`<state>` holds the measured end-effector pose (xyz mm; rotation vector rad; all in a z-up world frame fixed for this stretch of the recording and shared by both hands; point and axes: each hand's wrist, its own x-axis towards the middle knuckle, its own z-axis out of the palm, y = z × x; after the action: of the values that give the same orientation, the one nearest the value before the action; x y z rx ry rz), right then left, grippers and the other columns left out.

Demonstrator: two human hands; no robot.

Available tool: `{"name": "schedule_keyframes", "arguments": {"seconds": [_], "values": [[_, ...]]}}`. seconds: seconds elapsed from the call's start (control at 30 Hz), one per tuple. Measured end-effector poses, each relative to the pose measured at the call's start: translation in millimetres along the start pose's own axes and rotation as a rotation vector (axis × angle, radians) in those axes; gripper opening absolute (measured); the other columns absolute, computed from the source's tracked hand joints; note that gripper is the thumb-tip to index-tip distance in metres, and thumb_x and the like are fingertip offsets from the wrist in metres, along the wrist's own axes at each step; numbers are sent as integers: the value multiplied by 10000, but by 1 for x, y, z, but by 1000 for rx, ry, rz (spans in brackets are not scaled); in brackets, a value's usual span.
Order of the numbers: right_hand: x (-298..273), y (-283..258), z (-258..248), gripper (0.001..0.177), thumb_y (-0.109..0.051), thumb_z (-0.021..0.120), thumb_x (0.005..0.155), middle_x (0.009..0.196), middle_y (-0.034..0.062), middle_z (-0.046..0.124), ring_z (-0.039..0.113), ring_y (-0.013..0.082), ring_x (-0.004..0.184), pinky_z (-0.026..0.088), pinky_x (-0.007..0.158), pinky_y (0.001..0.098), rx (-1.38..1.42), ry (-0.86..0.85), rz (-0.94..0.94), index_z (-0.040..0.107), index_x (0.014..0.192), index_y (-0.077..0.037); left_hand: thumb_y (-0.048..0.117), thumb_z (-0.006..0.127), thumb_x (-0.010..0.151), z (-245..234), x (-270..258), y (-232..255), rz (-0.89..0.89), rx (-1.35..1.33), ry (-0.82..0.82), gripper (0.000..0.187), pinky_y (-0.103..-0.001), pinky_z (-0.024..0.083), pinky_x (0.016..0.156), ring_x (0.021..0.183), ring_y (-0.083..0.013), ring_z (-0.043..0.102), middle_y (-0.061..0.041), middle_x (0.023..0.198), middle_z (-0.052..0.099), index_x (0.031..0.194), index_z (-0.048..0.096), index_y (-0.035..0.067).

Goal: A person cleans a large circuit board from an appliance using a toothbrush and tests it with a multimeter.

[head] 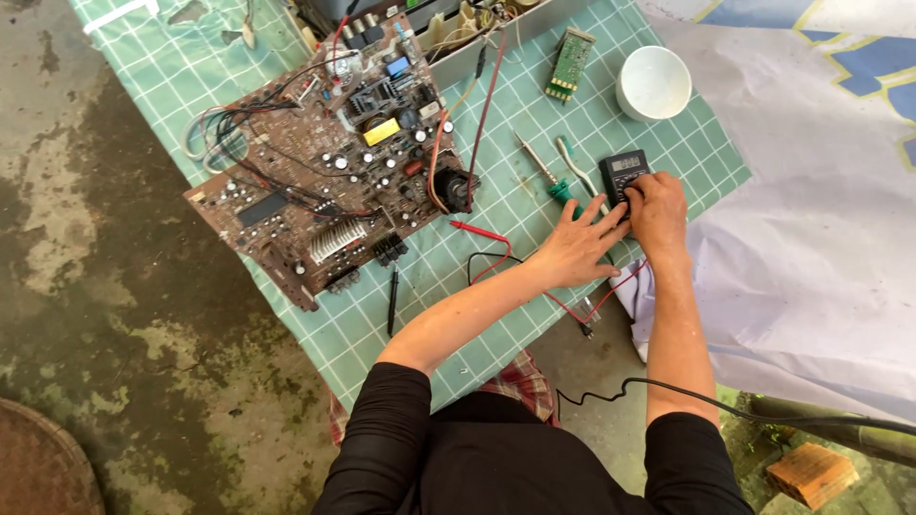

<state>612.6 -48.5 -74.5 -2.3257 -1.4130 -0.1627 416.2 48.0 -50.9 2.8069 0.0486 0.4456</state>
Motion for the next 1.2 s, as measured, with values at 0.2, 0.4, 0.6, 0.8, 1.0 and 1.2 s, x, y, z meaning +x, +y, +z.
{"name": "schedule_keyframes", "arguments": {"seconds": [0.2, 0.4, 0.6, 0.8, 1.0, 1.2], "values": [[-2, 5, 13, 154, -169, 766, 1007, 882, 106, 555, 600, 339, 849, 525, 754, 408, -72, 59, 12, 693, 930, -57, 794, 576, 829, 16, 8, 5, -22, -57, -56, 951, -638, 244, 1121, 1457, -433, 353, -162, 1542, 426, 1462, 489, 90], [-2, 4, 20, 166, -168, 766, 997, 867, 113, 544, 605, 352, 829, 533, 725, 416, -105, 79, 64, 680, 935, -41, 806, 572, 805, 11, 6, 7, -32, -69, -31, 959, -636, 209, 1120, 1435, -428, 374, -181, 1524, 440, 1416, 532, 68], [0, -2, 21, 208, -150, 757, 996, 869, 159, 545, 624, 405, 816, 539, 708, 474, -106, 74, 160, 624, 924, -7, 800, 558, 810, 16, 5, 9, -42, -79, -18, 920, -633, 208, 1119, 1429, -415, 363, -181, 1511, 450, 1358, 587, 62], [2, -12, 18, 214, -150, 750, 1003, 863, 154, 558, 646, 415, 799, 545, 697, 480, -102, 74, 212, 610, 917, -13, 802, 570, 805, 23, 5, 10, -65, -87, -12, 912, -647, 207, 1126, 1443, -415, 343, -168, 1522, 435, 1358, 587, 77], [4, -20, 9, 147, -140, 728, 1032, 890, 109, 586, 653, 300, 827, 548, 730, 369, -147, 40, 257, 653, 956, -39, 680, 735, 810, -22, -8, 20, -65, 34, -73, 866, -644, 250, 1129, 1423, -400, 380, -137, 1535, 441, 1426, 541, 104], [-18, -52, -19, 207, -143, 774, 1002, 933, 102, 546, 608, 345, 894, 504, 793, 433, -48, 179, 73, 646, 1111, -24, 473, 838, 755, -94, -118, 16, -111, 1, -77, 767, -602, 359, 1054, 1333, -402, 468, -128, 1471, 482, 1396, 582, 139]]}}
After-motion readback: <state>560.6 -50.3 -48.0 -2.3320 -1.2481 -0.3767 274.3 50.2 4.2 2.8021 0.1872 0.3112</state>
